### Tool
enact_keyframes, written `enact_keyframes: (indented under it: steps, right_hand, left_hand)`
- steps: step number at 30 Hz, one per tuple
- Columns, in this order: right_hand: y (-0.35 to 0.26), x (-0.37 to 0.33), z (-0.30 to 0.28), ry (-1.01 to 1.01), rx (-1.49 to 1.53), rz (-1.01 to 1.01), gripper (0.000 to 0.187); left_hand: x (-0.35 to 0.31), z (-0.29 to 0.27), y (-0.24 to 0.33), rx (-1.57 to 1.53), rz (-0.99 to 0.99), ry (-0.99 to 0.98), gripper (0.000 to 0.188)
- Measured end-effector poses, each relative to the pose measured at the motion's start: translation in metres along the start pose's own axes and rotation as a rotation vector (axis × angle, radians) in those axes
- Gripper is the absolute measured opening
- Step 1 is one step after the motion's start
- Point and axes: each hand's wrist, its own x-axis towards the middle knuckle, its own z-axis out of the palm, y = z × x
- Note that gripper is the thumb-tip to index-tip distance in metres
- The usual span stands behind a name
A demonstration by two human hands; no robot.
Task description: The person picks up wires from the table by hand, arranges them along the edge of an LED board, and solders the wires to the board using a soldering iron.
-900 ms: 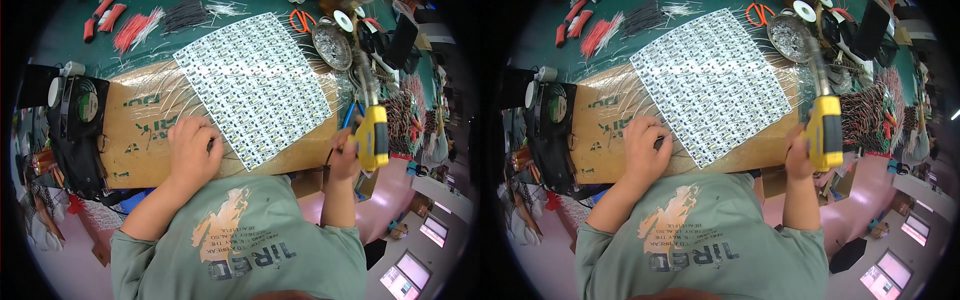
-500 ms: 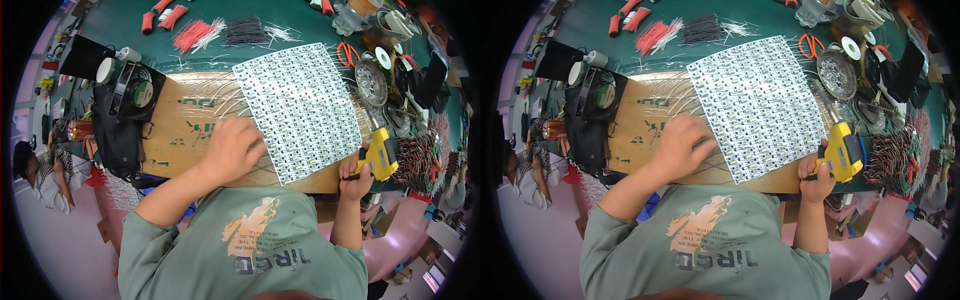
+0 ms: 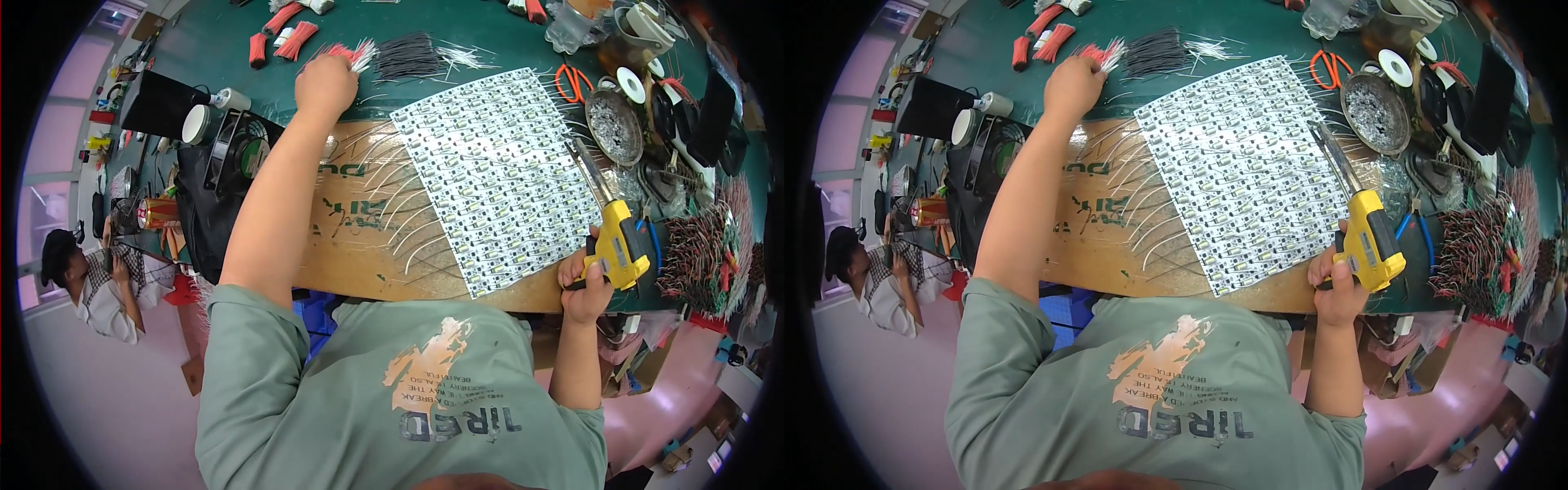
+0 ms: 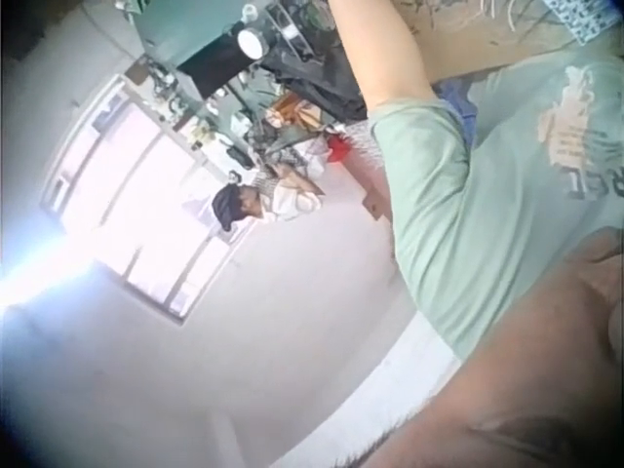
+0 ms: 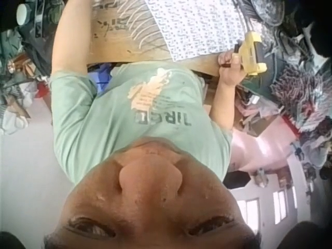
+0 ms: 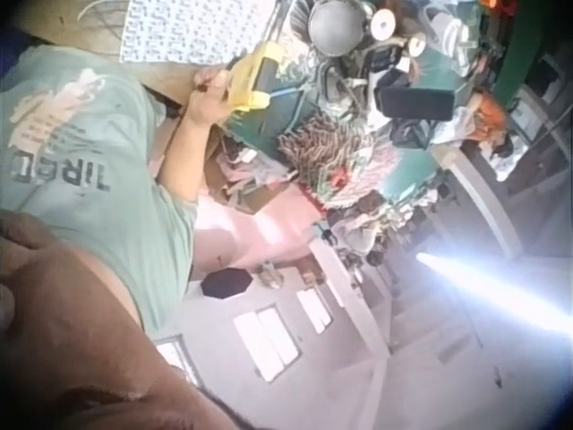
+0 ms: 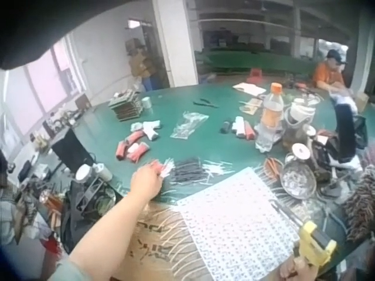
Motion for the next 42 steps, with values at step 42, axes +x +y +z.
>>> enact_keyframes:
  steps: [42]
  right_hand:
    - [-0.004,0.004,0.004,-0.005,-0.005,-0.005,0.062]
  left_hand:
    - [0.031,-0.042,-0.014,0.019,0.269,-0.459,0.019]
